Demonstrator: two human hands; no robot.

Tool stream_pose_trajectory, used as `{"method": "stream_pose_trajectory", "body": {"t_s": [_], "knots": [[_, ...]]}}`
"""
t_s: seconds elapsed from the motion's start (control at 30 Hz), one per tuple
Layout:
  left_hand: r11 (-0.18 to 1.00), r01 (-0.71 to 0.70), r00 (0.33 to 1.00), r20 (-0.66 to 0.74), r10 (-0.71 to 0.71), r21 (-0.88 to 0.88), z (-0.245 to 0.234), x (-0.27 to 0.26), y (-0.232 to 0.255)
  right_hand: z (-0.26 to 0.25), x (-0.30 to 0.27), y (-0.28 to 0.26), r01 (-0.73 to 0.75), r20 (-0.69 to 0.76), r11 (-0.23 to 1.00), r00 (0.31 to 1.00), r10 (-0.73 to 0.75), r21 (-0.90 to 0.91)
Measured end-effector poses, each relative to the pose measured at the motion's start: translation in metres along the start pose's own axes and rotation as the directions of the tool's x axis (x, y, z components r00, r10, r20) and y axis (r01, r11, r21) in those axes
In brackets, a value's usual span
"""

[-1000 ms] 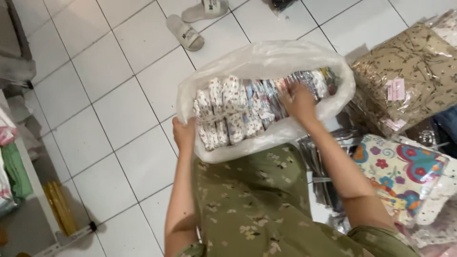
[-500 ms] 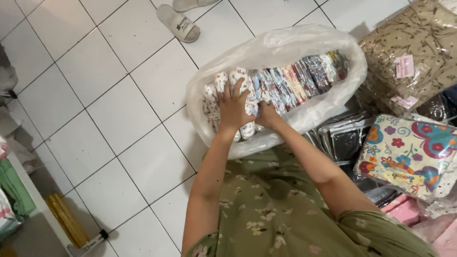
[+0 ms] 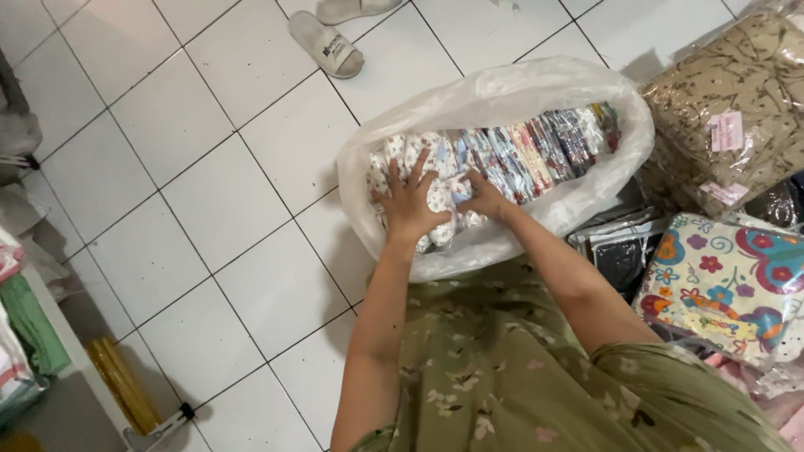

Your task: The person places packaged clothes into a suitcase and then organizes various bundles of patterned garments into a large plastic bag by hand while sitting on the floor.

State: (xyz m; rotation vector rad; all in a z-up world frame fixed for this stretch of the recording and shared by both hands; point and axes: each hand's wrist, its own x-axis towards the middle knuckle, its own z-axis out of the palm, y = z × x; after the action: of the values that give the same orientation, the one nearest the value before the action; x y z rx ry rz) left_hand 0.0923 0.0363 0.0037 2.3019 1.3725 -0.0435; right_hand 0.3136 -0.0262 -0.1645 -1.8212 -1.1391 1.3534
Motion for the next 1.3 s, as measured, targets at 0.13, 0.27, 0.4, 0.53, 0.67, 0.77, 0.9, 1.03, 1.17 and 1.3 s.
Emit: {"method": "stream_pose_trajectory", "body": {"t_s": [0.13, 0.27, 0.4, 0.53, 0.67, 0.77, 0.9, 1.03, 1.17, 1.3], "knots": [[0.996, 0.036, 0.996, 0.077, -0.042, 0.087, -0.001, -0.006, 0.008, 0.011, -0.020, -0.004, -0.041, -0.280, 0.974, 0.960, -0.023, -0.223], [0.987, 0.059, 0.991, 0.110, -0.076, 0.150, 0.012, 0.001, 0.009, 0.009, -0.022, -0.007, -0.063, -0.402, 0.959, 0.914, -0.055, -0.275], [0.979, 0.086, 0.985, 0.132, -0.111, 0.184, 0.025, 0.011, 0.011, -0.003, -0.034, -0.024, -0.090, -0.443, 0.965, 0.896, -0.029, -0.246], [0.954, 0.090, 0.969, 0.198, -0.151, 0.285, 0.054, 0.028, 0.007, 0.004, -0.045, -0.047, 0.014, -0.512, 0.964, 0.845, -0.154, -0.267], [0.948, 0.069, 0.979, 0.163, -0.125, 0.309, 0.088, 0.049, -0.007, 0.042, -0.047, -0.044, 0.028, -0.510, 0.919, 0.825, -0.243, -0.393], [0.961, 0.027, 0.997, 0.067, -0.047, 0.274, 0.097, 0.040, -0.012, 0.057, -0.053, -0.023, 0.096, -0.473, 0.877, 0.812, -0.343, -0.470], [0.994, -0.002, 0.998, 0.065, -0.005, 0.107, 0.083, 0.022, -0.023, 0.036, -0.058, -0.017, 0.164, -0.314, 0.806, 0.862, -0.397, -0.568], [0.945, -0.004, 0.822, -0.539, -0.184, -0.328, 0.080, -0.025, -0.055, 0.008, -0.055, -0.073, -0.165, -0.081, 0.720, 0.985, 0.150, -0.675], [0.887, 0.357, 0.609, -0.648, -0.458, -0.292, 0.072, -0.048, -0.106, 0.035, -0.050, -0.112, 0.028, -0.204, 0.776, 0.958, -0.200, -0.630], [0.567, 0.144, 0.800, -0.242, -0.548, -0.811, 0.081, -0.038, -0.129, 0.103, -0.022, -0.122, 0.643, -0.150, 0.683, 0.680, -0.717, -0.348]]}}
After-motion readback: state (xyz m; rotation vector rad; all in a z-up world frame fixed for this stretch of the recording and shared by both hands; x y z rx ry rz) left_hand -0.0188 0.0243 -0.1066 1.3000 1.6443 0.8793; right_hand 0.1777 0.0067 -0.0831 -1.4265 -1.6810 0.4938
